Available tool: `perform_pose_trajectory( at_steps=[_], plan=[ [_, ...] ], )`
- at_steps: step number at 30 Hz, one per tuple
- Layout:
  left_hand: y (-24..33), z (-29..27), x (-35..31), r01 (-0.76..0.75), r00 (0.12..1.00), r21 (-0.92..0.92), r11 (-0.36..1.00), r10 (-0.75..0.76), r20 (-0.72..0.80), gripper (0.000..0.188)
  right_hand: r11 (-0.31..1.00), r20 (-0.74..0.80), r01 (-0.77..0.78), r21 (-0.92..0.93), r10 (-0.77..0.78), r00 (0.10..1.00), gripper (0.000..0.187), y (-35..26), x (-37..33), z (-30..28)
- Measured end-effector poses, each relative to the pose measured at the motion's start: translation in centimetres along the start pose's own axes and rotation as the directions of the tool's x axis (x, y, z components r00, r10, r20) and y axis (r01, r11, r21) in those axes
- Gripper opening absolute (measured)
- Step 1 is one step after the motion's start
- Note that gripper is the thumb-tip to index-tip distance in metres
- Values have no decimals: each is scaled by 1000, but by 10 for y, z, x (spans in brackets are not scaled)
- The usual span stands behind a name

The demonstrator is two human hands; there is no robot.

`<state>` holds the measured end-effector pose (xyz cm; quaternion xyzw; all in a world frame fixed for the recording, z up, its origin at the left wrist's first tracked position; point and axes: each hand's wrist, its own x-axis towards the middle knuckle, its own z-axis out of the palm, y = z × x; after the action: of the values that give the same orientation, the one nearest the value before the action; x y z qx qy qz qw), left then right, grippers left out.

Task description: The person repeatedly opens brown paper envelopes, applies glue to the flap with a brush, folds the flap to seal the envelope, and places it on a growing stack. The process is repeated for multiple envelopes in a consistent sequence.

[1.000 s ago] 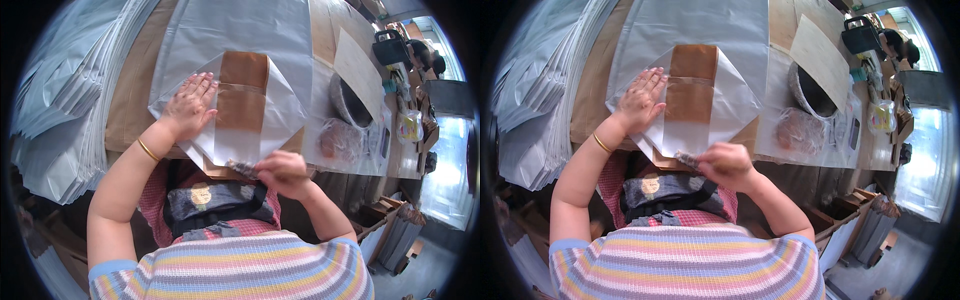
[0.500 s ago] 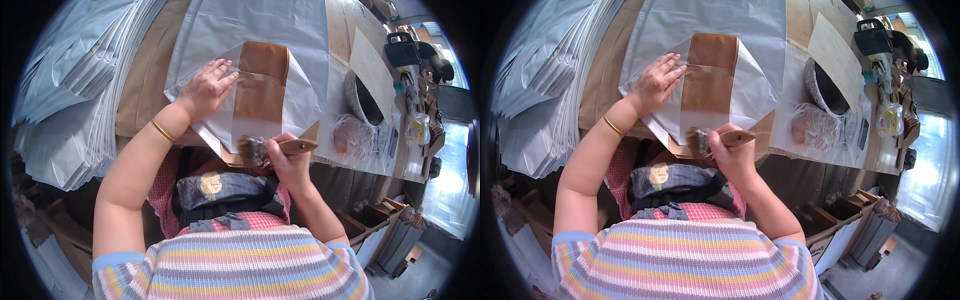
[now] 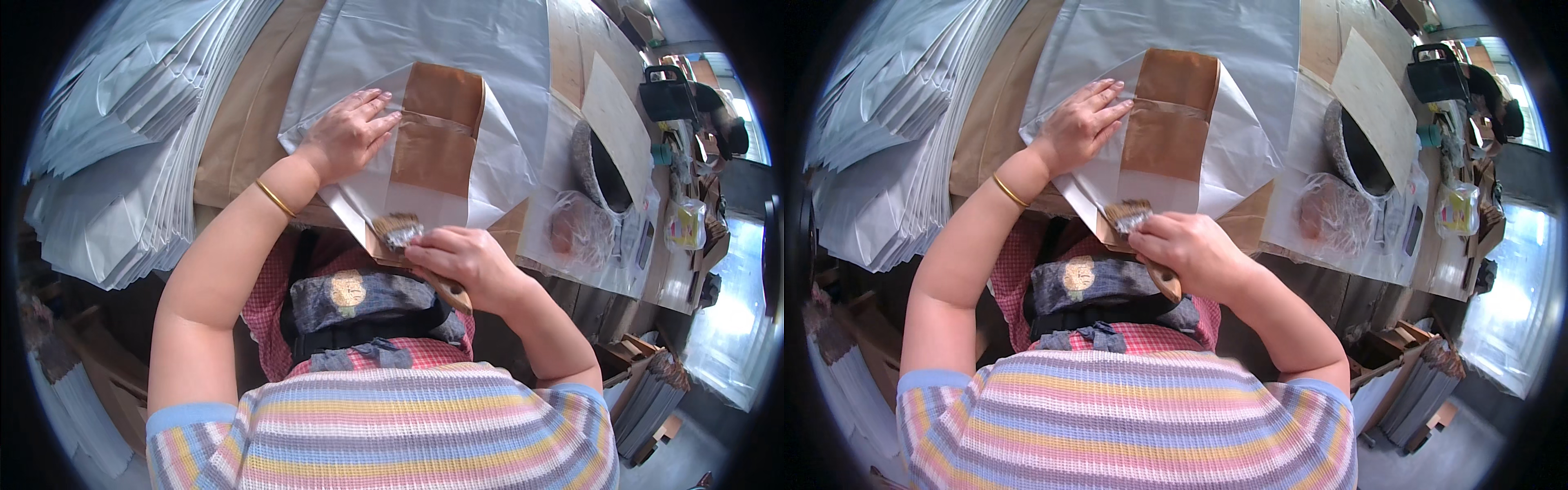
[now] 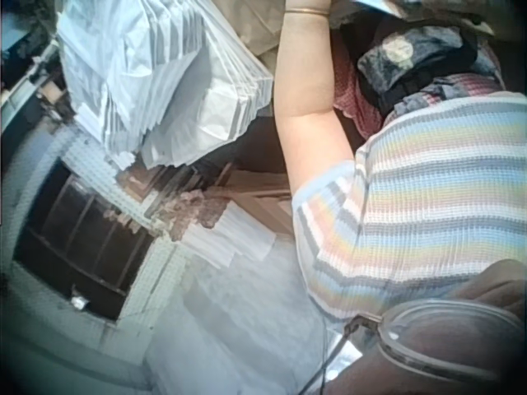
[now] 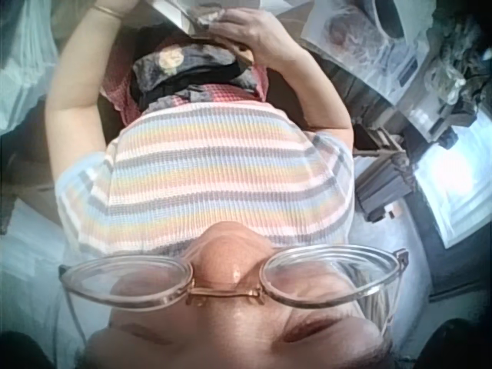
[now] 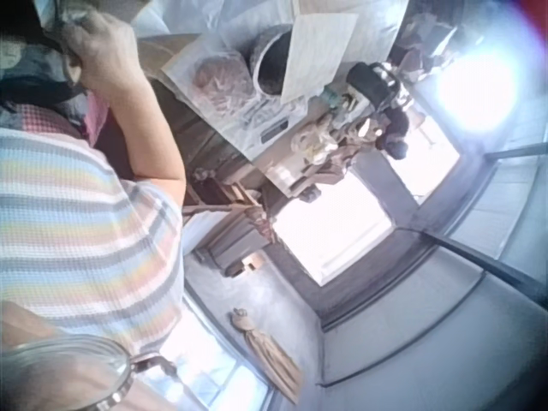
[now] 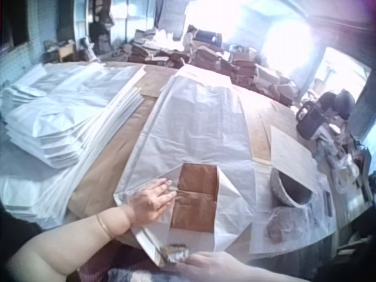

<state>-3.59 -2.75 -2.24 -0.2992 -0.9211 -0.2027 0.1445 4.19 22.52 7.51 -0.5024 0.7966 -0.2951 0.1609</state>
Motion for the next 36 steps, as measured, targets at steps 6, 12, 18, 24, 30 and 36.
perform_pose_trajectory(
  at_steps=[6,12,18,24,30,36],
  plan=[
    [3,-2,2,8,1000,6,1000,-8,3,33,997,-119,-66,35,70,990,24,-23,-37,-9],
    [3,-4,-1,13,1000,16,1000,-14,17,33,944,-377,-254,-212,161,912,22,-2,-60,-3],
    [6,-3,5,-3,1000,-3,1000,3,2,31,979,-276,-67,193,120,954,16,-3,-48,7],
    [10,-14,5,29,999,-9,1000,-29,31,31,768,-577,-106,632,557,597,6,46,-28,-72],
    [11,-14,11,26,997,-18,999,-25,70,34,760,-564,-376,529,647,514,14,146,20,-73],
    [9,-15,6,31,999,-62,998,-31,-11,34,950,-755,-282,138,285,591,12,152,51,-82]
  ],
)
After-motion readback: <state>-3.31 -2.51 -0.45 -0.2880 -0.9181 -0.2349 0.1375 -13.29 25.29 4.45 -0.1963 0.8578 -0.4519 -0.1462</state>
